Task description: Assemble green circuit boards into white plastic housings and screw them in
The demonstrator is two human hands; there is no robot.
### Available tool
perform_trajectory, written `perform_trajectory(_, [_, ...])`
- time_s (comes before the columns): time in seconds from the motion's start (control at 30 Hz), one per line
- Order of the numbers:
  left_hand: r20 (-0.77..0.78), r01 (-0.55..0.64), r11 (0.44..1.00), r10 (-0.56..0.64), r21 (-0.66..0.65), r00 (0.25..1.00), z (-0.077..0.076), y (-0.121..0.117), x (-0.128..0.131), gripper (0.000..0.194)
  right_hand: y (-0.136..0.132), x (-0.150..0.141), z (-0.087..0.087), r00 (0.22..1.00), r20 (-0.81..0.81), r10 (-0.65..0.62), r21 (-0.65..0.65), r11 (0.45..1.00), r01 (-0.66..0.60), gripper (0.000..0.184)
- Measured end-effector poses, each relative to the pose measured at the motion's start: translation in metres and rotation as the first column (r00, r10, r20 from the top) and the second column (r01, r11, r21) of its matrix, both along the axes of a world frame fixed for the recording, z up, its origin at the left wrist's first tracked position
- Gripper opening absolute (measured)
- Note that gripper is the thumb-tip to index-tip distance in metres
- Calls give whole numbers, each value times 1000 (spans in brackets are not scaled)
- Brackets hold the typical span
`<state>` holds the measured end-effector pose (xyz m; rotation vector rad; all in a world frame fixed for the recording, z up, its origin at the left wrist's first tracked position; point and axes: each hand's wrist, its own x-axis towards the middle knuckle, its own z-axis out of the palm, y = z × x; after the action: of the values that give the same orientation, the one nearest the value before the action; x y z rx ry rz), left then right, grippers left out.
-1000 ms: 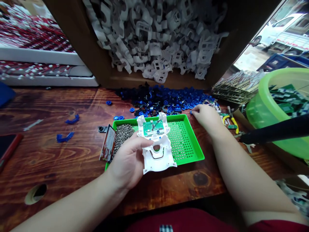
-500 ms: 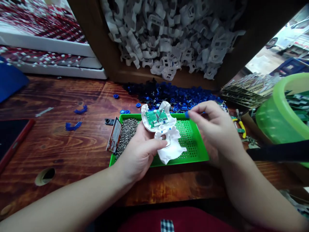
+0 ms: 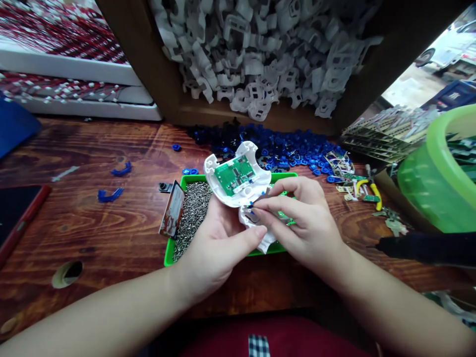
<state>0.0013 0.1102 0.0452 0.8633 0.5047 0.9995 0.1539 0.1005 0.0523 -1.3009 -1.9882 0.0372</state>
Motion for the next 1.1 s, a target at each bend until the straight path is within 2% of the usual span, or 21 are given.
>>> perform_trajectory(0.2, [-142, -17, 999, 22, 41, 990, -2, 5, 1, 72, -1, 4, 1, 976, 216, 12, 29, 999, -18, 10])
perform_trajectory(0.33, [-245, 9, 1000, -7, 6, 970, -2, 7, 2, 68, -3, 3, -1, 927, 370, 58, 60, 994, -87, 13])
perform_trajectory(0.57, [-227, 53, 998, -56, -18, 972, 2, 7, 0, 73, 5, 8, -1, 932, 342, 118, 137, 975, -174, 13])
perform_trajectory(0.7, [-247, 62, 998, -66, -24, 967, 2, 8, 1, 64, 6, 9, -2, 933, 334, 133, 107, 978, -178, 13])
perform_trajectory(0.8, [-258, 45, 998, -52, -33, 965, 3, 7, 1, 52, 1, 7, 1, 957, 250, 150, 58, 984, -170, 14])
perform_trajectory(0.87, [-267, 25, 998, -39, -56, 963, 3, 8, 0, 49, -1, 9, 7, 982, 120, 148, 15, 988, -151, 14])
perform_trajectory(0.93, [-275, 8, 994, -38, -109, 961, 2, 9, -1, 48, 0, 18, 13, 999, -10, 37, 17, 999, -37, 11])
perform_trajectory(1.0, [-280, -2, 984, -49, -180, 959, 1, 12, -2, 45, 7, 32, 16, 981, -44, -189, 56, 980, 191, 10])
perform_trajectory(1.03, [-281, -3, 976, -60, -217, 958, 1, 13, -3, 44, 12, 42, 16, 948, -6, -319, 55, 946, 319, 11])
perform_trajectory(1.1, [-292, -8, 960, -77, -280, 953, 1, 16, -4, 43, 25, 64, 13, 822, 207, -531, -52, 833, 551, 17])
